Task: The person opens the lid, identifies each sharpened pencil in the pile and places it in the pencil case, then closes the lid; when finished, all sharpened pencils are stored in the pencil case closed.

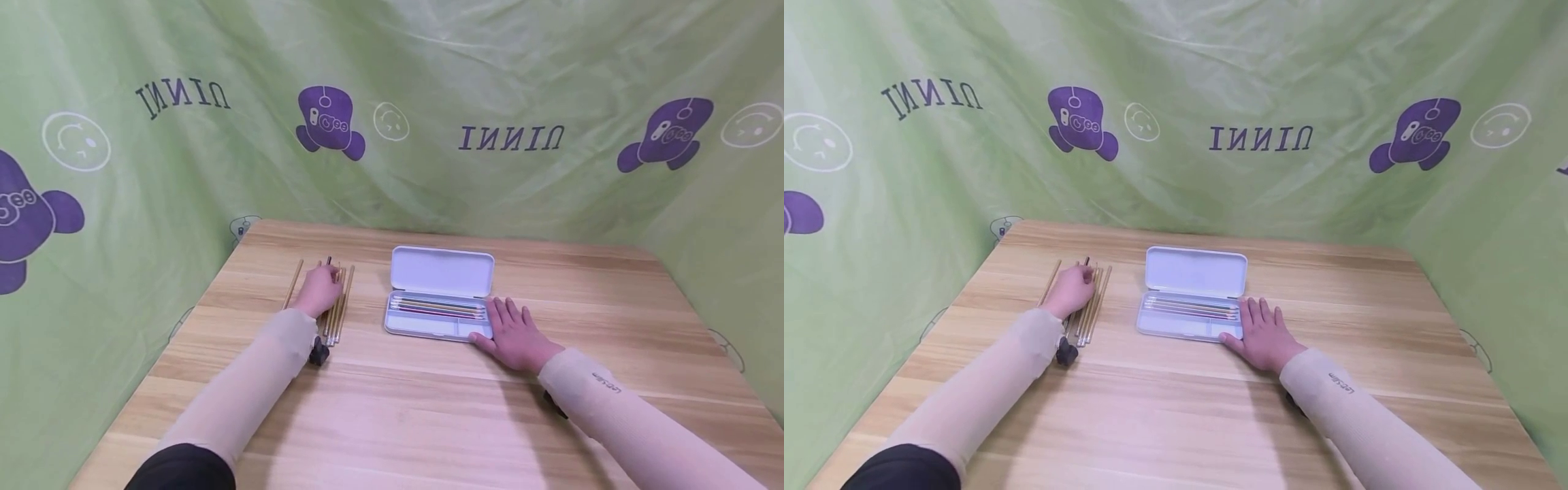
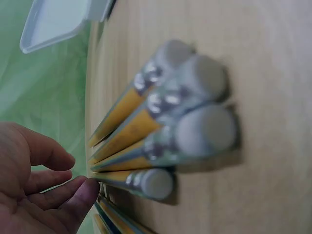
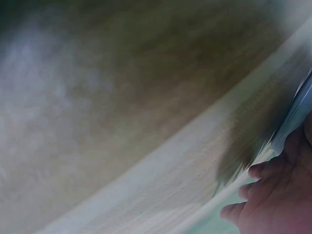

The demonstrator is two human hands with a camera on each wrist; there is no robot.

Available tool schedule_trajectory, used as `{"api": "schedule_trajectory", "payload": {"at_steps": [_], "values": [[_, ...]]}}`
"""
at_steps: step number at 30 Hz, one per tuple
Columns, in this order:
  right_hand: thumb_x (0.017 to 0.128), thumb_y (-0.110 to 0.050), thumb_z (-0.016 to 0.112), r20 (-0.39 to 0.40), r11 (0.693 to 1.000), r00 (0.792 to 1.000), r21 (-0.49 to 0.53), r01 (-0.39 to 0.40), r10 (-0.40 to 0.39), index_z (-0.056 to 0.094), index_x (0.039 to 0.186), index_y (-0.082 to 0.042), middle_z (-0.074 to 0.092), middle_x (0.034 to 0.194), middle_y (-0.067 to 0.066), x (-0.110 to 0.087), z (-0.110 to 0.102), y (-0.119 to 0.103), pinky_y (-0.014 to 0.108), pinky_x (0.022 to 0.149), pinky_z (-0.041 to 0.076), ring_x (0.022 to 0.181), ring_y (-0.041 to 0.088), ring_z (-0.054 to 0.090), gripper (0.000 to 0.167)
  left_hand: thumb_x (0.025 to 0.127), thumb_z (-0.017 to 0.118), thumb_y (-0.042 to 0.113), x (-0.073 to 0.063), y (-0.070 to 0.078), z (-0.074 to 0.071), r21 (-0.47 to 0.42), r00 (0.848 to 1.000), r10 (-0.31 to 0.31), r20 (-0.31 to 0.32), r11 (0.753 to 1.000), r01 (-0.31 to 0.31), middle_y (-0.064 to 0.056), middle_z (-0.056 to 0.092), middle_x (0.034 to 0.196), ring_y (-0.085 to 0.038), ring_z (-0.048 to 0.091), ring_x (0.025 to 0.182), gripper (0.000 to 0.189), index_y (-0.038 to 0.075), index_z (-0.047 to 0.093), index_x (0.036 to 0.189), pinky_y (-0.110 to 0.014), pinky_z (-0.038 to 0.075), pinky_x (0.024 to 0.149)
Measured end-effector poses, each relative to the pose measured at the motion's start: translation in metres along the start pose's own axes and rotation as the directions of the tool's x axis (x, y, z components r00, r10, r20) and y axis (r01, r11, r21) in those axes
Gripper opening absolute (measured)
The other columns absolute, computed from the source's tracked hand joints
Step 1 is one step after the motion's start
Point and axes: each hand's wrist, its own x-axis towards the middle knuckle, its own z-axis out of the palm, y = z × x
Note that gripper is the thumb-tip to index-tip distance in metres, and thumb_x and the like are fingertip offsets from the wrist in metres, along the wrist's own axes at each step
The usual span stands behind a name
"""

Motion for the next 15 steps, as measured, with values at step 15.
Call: {"api": "schedule_trajectory", "payload": {"at_steps": [15], "values": [[0.106, -0.055, 0.047, 0.010, 1.000, 1.000, 0.009, -0.002, 0.002, 0.019, 0.155, 0.016, 0.022, 0.158, 0.041, -0.002, -0.007, -0.008, 0.074, 0.116, 0.012, 0.147, 0.060, 0.015, 0.091, 0.087, 0.053, -0.011, 0.001, 0.009, 0.016, 0.207, 0.995, 0.098, -0.013, 0.974, -0.094, -0.032, 0.065, 0.124, -0.046, 0.062, 0.118, 0.041, -0.017, 0.061, 0.127, -0.052, 0.050, 0.104]]}}
